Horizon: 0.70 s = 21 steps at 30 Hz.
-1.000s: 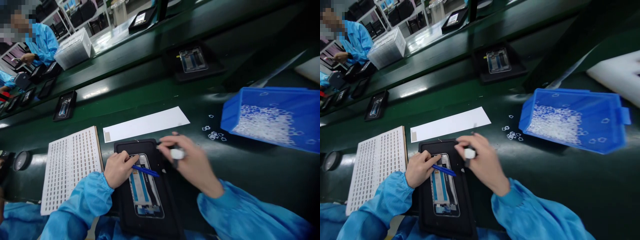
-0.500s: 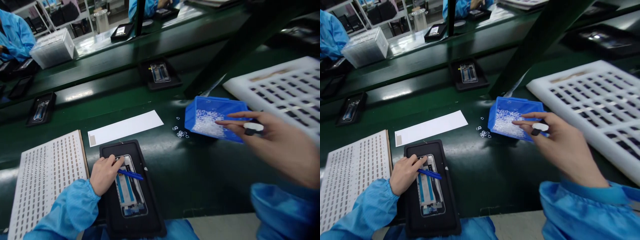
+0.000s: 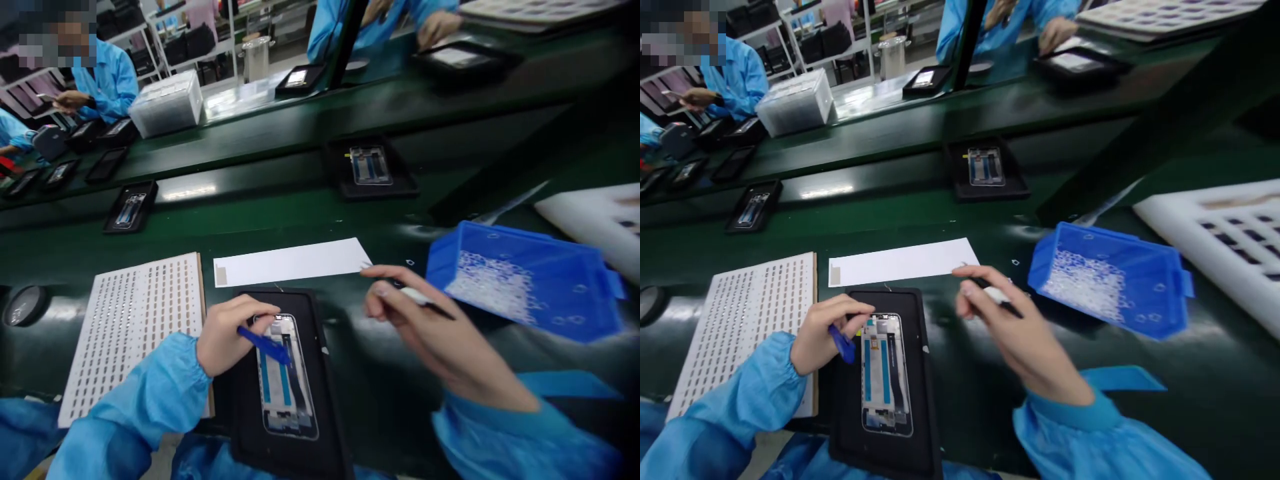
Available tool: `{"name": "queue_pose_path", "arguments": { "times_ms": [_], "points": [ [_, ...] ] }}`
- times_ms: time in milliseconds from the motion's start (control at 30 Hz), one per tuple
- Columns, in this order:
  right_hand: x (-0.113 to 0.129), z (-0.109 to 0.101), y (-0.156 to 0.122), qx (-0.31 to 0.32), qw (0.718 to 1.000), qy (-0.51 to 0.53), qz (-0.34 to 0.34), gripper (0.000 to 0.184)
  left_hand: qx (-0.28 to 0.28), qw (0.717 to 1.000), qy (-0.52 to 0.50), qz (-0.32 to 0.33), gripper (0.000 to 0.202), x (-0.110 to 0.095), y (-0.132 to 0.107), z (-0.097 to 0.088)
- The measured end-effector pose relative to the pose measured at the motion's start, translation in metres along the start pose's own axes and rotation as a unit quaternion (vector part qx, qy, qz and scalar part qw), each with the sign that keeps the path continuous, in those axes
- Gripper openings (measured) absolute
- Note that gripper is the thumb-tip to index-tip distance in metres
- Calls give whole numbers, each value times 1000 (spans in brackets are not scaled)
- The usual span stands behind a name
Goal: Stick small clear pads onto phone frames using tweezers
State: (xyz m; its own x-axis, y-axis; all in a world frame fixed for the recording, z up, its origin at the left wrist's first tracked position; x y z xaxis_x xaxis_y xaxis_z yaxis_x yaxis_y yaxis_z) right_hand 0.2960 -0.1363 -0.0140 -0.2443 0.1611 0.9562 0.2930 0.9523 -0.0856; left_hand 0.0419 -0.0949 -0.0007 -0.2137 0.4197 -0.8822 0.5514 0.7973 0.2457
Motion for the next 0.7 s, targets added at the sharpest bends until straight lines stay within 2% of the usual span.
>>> {"name": "queue_pose_path", "arguments": {
  "times_ms": [67,133,200,333,400,467,533,600,700],
  "points": [
    [0,27,-6,11,999,16,-30,35,1,991,-110,-71,17,-8,9,11],
    [-1,48,-12,-8,998,9,-64,27,-5,969,-205,-141,23,-12,18,26],
    [-2,60,-18,-40,995,-10,-88,21,-19,940,-281,-191,23,-13,28,41],
    [-1,60,-26,-88,988,-37,-118,17,-41,902,-357,-239,8,-12,40,58],
    [-3,53,-27,-112,984,-45,-133,19,-43,895,-351,-271,3,-13,45,59],
    [-9,46,-25,-142,979,-41,-139,21,-43,900,-321,-291,4,-17,51,57],
    [-20,45,-19,-165,977,-22,-132,23,-49,921,-279,-267,10,-23,62,57],
    [-32,50,-12,-164,979,-7,-124,24,-55,949,-240,-199,16,-30,80,62],
    [-47,62,-5,-145,981,-19,-129,28,-33,983,-172,-55,18,-42,116,91]
  ]
}}
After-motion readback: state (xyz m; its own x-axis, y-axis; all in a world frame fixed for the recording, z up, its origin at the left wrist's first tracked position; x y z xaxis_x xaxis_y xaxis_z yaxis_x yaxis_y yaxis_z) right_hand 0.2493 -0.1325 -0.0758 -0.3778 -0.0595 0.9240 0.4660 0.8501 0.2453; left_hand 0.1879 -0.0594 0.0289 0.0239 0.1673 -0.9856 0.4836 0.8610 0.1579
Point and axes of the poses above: each hand's wrist, its own y-axis towards the middle knuckle, its own z-axis out of the palm, x = y × z, the point moved 1 cm from there along y, towards the middle knuckle, and after that the axes turned 14 degrees about -y, right-handed, at the moved point
